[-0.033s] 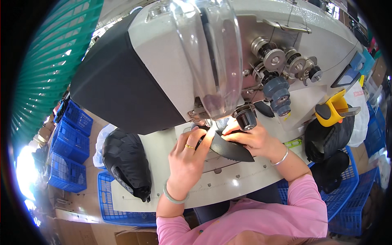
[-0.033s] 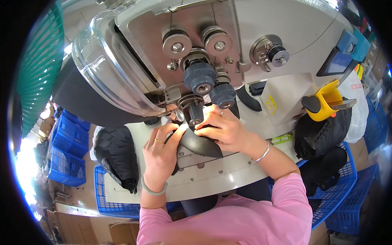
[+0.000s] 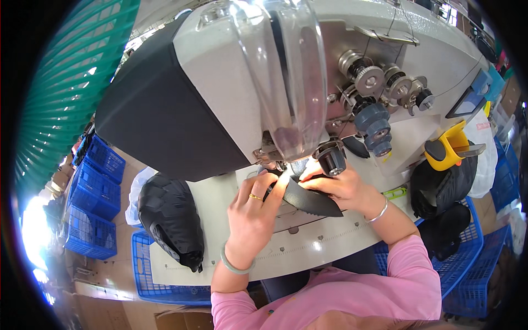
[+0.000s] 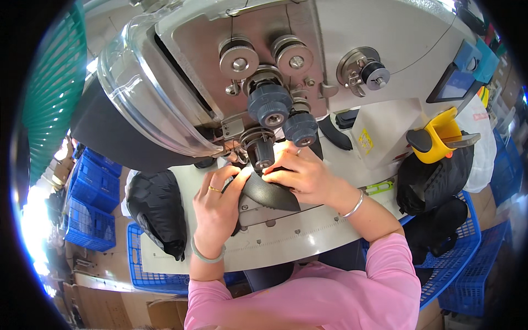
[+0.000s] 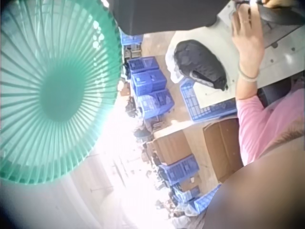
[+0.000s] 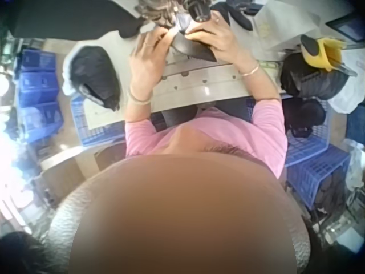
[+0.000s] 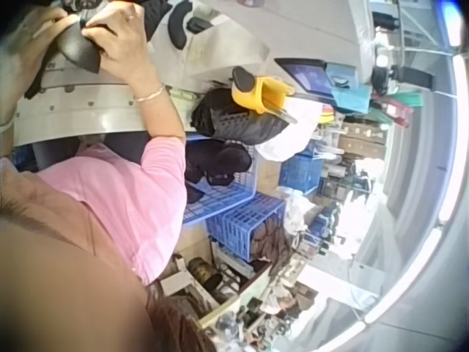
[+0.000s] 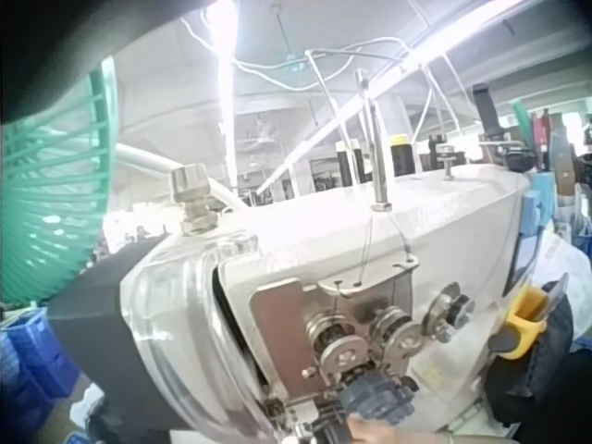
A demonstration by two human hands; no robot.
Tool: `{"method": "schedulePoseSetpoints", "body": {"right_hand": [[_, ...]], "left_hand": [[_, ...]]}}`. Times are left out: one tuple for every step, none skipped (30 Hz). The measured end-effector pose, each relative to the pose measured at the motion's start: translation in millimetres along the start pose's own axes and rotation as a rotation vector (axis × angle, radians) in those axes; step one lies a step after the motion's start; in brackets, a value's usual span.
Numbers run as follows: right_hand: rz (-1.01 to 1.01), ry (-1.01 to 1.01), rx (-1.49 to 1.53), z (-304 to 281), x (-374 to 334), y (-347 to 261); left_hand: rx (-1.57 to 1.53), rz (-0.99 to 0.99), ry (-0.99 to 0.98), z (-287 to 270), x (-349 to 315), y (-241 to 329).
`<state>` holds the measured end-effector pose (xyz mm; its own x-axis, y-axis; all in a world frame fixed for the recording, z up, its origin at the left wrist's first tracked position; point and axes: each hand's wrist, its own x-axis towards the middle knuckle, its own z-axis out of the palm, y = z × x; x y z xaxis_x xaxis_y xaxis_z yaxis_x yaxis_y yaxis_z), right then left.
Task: Operate an industrial sewing machine to stitch together components of a shoe upper.
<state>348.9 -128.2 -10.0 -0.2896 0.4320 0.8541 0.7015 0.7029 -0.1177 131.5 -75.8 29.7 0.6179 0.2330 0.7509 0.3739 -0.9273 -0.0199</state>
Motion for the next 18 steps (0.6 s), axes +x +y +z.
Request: {"method": "schedulePoseSetpoints", "body": {"right_hand": [[0.000,0.001,-0.001,0.5,-0.2,0.3],[0.005,0.015,-0.015,1.0,-0.2,0.2],[0.011,0.030,-0.029,1.8,-0.2,0.0],[0.012,0.032,-0.029,2.2,-0.5,0.3],[0.009,0.035,-0.043,2.3,-0.7,0.9],[0.008,0.037,-0.058,2.2,0.7,1.2],[0.011,0.038,-0.060,1.8,3.2,0.8],[-0.014,0.049,-0.049,1.2,7.2,-0.5],[-0.040,0.059,-0.038,0.0,10.9,-2.0],[-0.039,0.057,-0.040,-1.8,10.6,-1.7],[-0.049,0.009,-0.099,-4.2,9.3,-1.1],[-0.062,-0.041,-0.153,-5.8,8.8,-1.6],[-0.062,-0.044,-0.150,-5.6,10.2,-3.0],[-0.093,-0.022,-0.165,-4.6,12.8,-5.1],[-0.121,0.001,-0.184,-4.6,14.3,-6.4],[-0.121,-0.002,-0.183,-6.3,15.1,-8.3],[-0.120,-0.034,-0.216,-8.2,16.0,-11.0],[-0.119,-0.063,-0.250,-9.3,16.1,-12.8]], "left_hand": [[0.001,0.001,0.000,1.2,0.8,0.1],[0.013,0.010,0.019,3.0,1.6,0.0],[0.025,0.020,0.037,3.9,2.3,-0.3],[0.026,0.022,0.036,4.0,3.7,0.3],[0.052,0.035,0.050,3.7,5.3,1.3],[0.076,0.047,0.062,3.9,6.4,1.4],[0.073,0.049,0.061,2.9,7.1,1.7],[0.052,0.077,0.076,1.2,7.5,1.9],[0.033,0.103,0.092,-0.5,7.5,1.7],[0.031,0.103,0.093,0.4,7.1,-1.0],[-0.014,0.096,0.107,2.7,6.6,-5.3],[-0.055,0.085,0.121,3.3,5.6,-7.3],[-0.054,0.081,0.122,3.1,4.7,-7.6],[-0.171,-0.102,0.100,2.8,3.9,-7.5],[-0.289,-0.282,0.077,3.6,3.5,-7.9],[-0.291,-0.284,0.077,4.1,3.2,-7.9],[-0.277,-0.242,0.086,4.5,3.0,-7.9],[-0.263,-0.197,0.095,4.5,3.4,-7.8]]}}
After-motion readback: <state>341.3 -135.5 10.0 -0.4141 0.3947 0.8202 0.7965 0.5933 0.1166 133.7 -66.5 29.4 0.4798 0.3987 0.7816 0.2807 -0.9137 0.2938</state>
